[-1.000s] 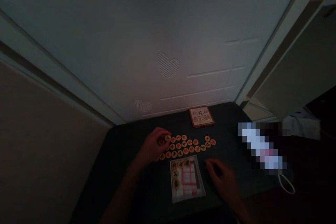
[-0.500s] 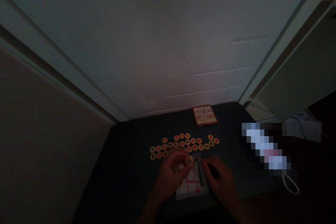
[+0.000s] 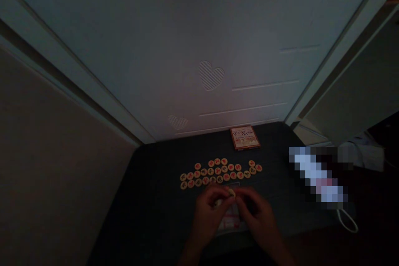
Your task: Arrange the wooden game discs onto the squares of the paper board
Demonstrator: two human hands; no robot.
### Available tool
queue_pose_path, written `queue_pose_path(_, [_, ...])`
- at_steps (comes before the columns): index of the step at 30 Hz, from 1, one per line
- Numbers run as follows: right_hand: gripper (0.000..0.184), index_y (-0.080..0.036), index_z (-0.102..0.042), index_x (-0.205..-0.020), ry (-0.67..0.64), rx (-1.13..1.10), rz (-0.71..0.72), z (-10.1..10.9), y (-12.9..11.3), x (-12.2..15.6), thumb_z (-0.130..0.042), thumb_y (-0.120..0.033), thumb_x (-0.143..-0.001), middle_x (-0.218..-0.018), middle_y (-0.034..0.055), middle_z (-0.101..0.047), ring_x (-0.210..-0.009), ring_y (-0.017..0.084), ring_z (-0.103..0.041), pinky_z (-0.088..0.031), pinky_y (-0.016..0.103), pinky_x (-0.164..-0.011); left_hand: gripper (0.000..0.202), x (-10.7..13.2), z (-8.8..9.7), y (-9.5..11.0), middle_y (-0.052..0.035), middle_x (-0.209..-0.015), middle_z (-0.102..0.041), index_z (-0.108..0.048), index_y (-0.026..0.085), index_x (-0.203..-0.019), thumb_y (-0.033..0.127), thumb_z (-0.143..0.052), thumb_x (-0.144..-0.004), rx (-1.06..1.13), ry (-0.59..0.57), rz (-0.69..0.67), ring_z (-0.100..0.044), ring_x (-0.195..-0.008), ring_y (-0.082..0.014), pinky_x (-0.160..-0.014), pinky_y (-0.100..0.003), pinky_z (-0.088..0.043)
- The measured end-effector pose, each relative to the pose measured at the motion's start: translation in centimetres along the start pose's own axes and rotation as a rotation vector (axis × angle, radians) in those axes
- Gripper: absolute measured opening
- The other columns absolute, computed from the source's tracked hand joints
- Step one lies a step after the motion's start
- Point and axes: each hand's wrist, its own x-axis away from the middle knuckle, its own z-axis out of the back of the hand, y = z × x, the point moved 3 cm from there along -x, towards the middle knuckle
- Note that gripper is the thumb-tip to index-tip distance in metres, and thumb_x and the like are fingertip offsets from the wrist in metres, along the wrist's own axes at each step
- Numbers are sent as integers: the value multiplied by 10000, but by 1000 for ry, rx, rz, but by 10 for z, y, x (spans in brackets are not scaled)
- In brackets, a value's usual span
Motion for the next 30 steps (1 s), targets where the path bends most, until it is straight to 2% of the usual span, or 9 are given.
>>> queue_pose_path(4, [258, -249, -740, -1073, -30, 21, 7, -2, 0, 0, -614, -436, -948, -984, 61, -749, -897, 208, -699, -576, 306, -813, 264, 2, 0, 0, -33, -799, -726, -674, 213, -764, 454, -779, -783, -18, -1, 54, -720, -774, -203, -718, -310, -599])
queue_pose_path(10, [274, -248, -722, -1127, -56, 33, -36, -8, -1, 0, -653, -415, -921, -968, 49, -760, -836, 200, -698, -574, 293, -754, 300, 8, 6, 3, -42, -820, -755, -671, 221, -841, 510, -744, -811, -86, 18, 114, -732, -770, -221, -637, -298, -594])
queue_pose_path(14, [232, -242, -699, -1101, -117, 29, -63, -14, -4, 3, -658, -360, -906, -897, 24, -753, -781, 181, -688, -558, 258, -693, 218, 19, 19, 1, -47, -896, -762, -697, 238, -957, 440, -696, -874, -166, -40, 63, -737, -814, -219, -714, -319, -608])
queue_pose_path(17, [137, -240, -698, -1012, -177, 44, -63, -19, -6, 5, -644, -302, -903, -896, 10, -741, -773, 165, -677, -543, 245, -699, 165, 36, 37, -3, -68, -1069, -742, -719, 275, -1025, 364, -662, -899, -343, 9, -101, -716, -1003, -249, -900, -400, -590])
queue_pose_path(19, [108, -239, -696, -983, -227, 60, -57, -23, -6, 6, -636, -269, -897, -881, 2, -731, -766, 159, -673, -536, 242, -706, 250, 50, 47, -10, -82, -1189, -706, -721, 305, -1086, 328, -718, -837, -471, 13, -175, -680, -1108, -290, -968, -467, -564])
queue_pose_path(21, [98, -238, -688, -968, -295, 81, -68, -27, -4, 6, -628, -239, -891, -854, -5, -723, -755, 158, -673, -527, 237, -693, 437, 62, 54, -20, -92, -1250, -679, -705, 330, -1168, 314, -800, -741, -567, -18, -173, -665, -1140, -326, -964, -502, -568])
queue_pose_path(24, [87, -242, -656, -943, -398, 130, -86, -31, -2, 7, -640, -200, -868, -820, -21, -709, -724, 150, -666, -503, 221, -656, 538, 72, 60, -35, -90, -1198, -696, -688, 342, -1212, 308, -839, -696, -650, -33, -121, -681, -1091, -334, -918, -500, -590])
queue_pose_path(30, [165, -248, -641, -911, -528, 226, -78, -31, -7, 3, -630, -102, -834, -854, -22, -708, -740, 145, -659, -462, 199, -636, 359, 72, 59, -46, -61, -1083, -733, -711, 353, -1127, 338, -800, -780, -715, -84, -126, -683, -1021, -311, -904, -485, -578])
